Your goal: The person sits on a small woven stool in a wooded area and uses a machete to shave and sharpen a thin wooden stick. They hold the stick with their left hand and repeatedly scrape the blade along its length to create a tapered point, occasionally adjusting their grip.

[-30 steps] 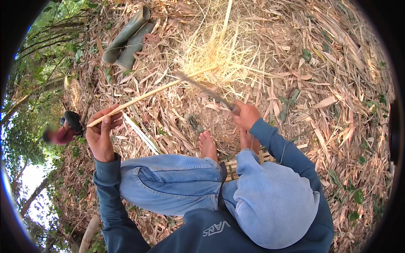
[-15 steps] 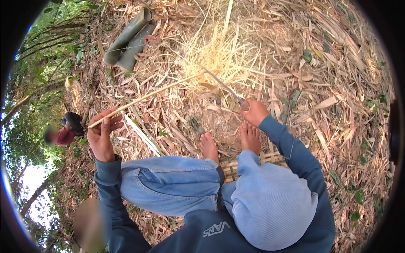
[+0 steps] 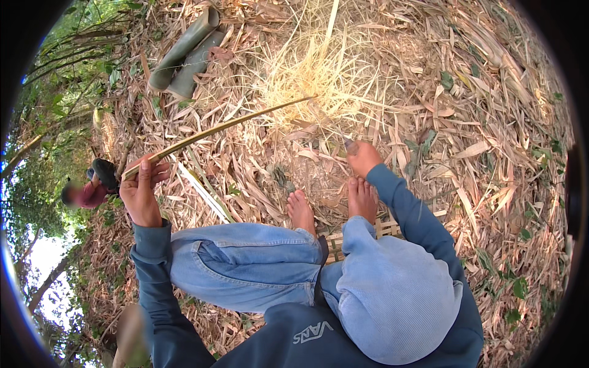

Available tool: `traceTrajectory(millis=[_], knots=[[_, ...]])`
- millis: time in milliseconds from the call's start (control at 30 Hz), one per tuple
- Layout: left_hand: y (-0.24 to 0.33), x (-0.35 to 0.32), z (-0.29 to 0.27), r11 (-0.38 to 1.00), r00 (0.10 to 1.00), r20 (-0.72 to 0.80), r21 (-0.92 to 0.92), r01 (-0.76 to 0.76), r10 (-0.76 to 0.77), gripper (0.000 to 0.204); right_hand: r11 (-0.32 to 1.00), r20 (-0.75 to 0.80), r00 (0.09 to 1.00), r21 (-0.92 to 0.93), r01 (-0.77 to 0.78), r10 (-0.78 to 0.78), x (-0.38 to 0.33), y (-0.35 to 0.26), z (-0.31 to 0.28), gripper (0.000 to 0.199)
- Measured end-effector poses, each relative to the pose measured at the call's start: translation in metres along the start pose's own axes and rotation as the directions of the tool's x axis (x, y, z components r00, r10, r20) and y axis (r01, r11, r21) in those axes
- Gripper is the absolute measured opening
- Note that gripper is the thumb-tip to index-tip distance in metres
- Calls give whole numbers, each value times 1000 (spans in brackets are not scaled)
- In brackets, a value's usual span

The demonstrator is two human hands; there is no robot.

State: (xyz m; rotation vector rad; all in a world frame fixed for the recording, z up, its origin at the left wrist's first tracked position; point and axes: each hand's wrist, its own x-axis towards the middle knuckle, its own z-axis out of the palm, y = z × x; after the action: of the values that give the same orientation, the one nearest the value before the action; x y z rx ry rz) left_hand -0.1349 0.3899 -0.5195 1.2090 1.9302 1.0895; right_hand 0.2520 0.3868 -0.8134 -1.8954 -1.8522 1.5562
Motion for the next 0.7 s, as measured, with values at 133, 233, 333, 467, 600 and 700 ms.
traceTrajectory(millis=[133, 233, 333, 467, 600, 700], knots=[[-6, -6, -8, 999, 1000, -10, 32, 2, -2, 29, 999, 128, 991, 17, 28, -30, -14, -38, -30, 31], [-11, -2, -15, 997, 997, -48, 41, 59, -57, 28, 997, 76, 994, 5, 72, -72, -21, -23, -6, 33], [-1, 3, 0, 999, 999, -43, 43, -9, 11, 30, 993, 21, 993, -4, -115, 115, 13, 1, 1, 33], [-4, -6, -5, 998, 998, -53, 69, -9, 13, 29, 979, 53, 985, 126, 159, -167, -29, -68, -19, 26], [-4, -4, -3, 998, 999, -29, 50, -32, 33, 28, 937, 99, 933, 82, 338, -345, -37, -94, -10, 26], [2, -2, 1, 993, 1000, 11, 114, -30, 29, 29, 964, 51, 980, 194, 180, -193, 2, -47, -1, 27]])
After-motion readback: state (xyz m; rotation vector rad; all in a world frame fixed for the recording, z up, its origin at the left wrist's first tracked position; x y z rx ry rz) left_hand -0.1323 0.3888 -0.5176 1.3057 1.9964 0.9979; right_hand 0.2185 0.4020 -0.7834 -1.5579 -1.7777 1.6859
